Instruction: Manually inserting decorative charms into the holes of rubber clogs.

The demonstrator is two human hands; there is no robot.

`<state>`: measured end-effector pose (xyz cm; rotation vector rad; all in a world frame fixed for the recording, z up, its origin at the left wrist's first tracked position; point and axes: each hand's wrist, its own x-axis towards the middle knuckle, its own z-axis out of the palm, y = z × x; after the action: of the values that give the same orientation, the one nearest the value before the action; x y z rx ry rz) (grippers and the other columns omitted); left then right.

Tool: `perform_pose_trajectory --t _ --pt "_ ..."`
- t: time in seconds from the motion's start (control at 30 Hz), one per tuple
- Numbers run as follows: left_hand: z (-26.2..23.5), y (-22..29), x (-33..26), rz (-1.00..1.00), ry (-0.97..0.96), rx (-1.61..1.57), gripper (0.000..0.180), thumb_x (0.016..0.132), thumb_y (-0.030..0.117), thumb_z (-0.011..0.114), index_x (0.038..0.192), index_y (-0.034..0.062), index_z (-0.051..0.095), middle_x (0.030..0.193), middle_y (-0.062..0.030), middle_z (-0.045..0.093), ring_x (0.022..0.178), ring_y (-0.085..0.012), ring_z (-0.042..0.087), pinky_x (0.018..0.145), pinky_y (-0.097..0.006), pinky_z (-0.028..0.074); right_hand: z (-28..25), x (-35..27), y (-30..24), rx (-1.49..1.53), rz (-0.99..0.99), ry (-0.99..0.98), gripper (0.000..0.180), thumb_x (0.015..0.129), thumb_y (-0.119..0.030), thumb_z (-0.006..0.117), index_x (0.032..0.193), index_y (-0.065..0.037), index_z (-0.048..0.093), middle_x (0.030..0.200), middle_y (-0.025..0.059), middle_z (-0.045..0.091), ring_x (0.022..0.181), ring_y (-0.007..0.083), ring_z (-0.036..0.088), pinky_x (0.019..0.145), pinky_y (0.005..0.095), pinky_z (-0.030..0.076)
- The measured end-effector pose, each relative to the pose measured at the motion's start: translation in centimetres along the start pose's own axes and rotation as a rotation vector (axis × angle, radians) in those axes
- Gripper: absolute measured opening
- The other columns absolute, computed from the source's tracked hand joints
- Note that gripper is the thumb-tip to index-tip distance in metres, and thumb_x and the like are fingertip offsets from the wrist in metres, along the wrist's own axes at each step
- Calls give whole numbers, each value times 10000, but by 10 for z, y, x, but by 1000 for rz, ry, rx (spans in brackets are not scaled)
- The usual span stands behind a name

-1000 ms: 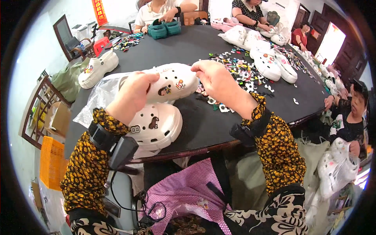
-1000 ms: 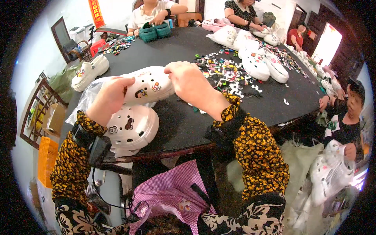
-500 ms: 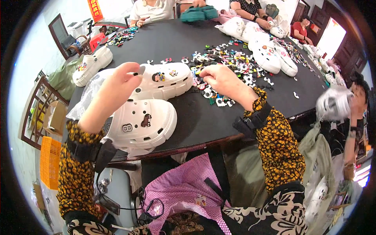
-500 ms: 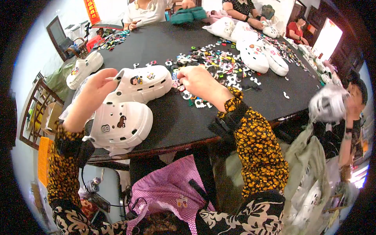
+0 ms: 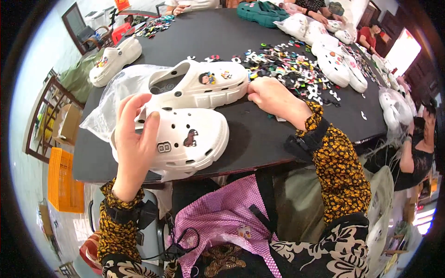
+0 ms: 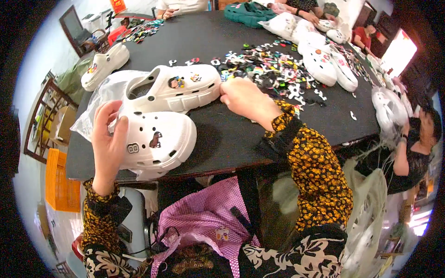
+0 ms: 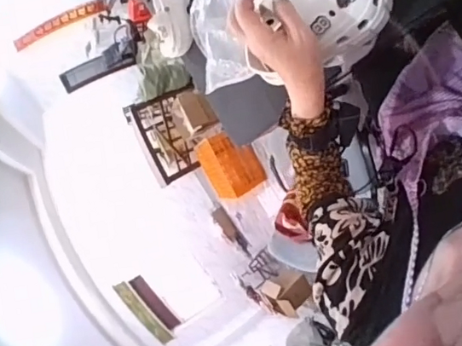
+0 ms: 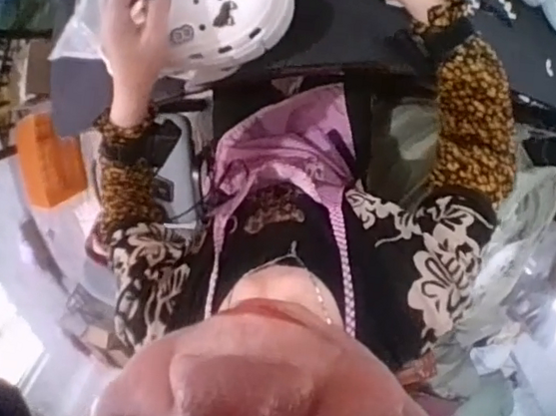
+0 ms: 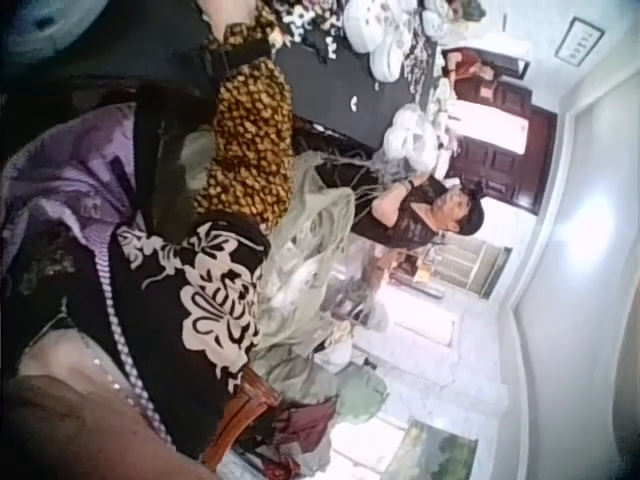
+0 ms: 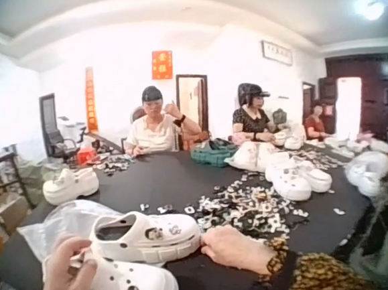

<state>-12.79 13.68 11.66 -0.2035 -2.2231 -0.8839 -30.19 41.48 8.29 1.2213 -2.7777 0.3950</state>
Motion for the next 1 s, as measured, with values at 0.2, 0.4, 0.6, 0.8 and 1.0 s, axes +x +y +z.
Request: perform_pose_trajectory --t 0.2,0.4,0.6,0.8,1.0 --pt "-10 -6 -13 -159 96 -244 203 902 30 549 1098 -20 560 998 -39 565 889 -101 524 805 -235 431 9 -3 -2 -108 -53 69 227 759 -194 683 841 5 612 804 169 598 845 347 577 755 431 455" --pt "-16 1 -11 -458 60 -494 144 952 121 552 970 -20 577 821 33 555 737 -23 479 649 -171 391 7 -2 -6 -134 -84 73 208 755 -183 682 811 8 623 789 167 604 828 340 579 754 424 455" --pt "-19 4 -15 -530 -37 -466 226 949 184 572 881 -28 607 738 54 544 673 -17 444 590 -187 363 -11 -13 -17 -25 31 123 185 860 -155 553 861 18 619 797 223 618 773 377 614 719 458 480" --pt "-28 18 -19 -511 -266 -462 226 922 174 610 971 -46 634 777 22 612 699 -31 509 625 -203 423 -45 -26 -85 628 118 249 153 888 -44 539 985 17 639 803 101 645 715 190 612 681 285 489" --pt "-32 18 -21 -558 -331 -621 240 921 149 604 1056 -47 626 880 -20 665 773 -53 578 685 -217 471 -33 -26 -131 1197 37 296 205 921 -6 547 1125 12 561 884 12 605 806 63 568 730 214 481"
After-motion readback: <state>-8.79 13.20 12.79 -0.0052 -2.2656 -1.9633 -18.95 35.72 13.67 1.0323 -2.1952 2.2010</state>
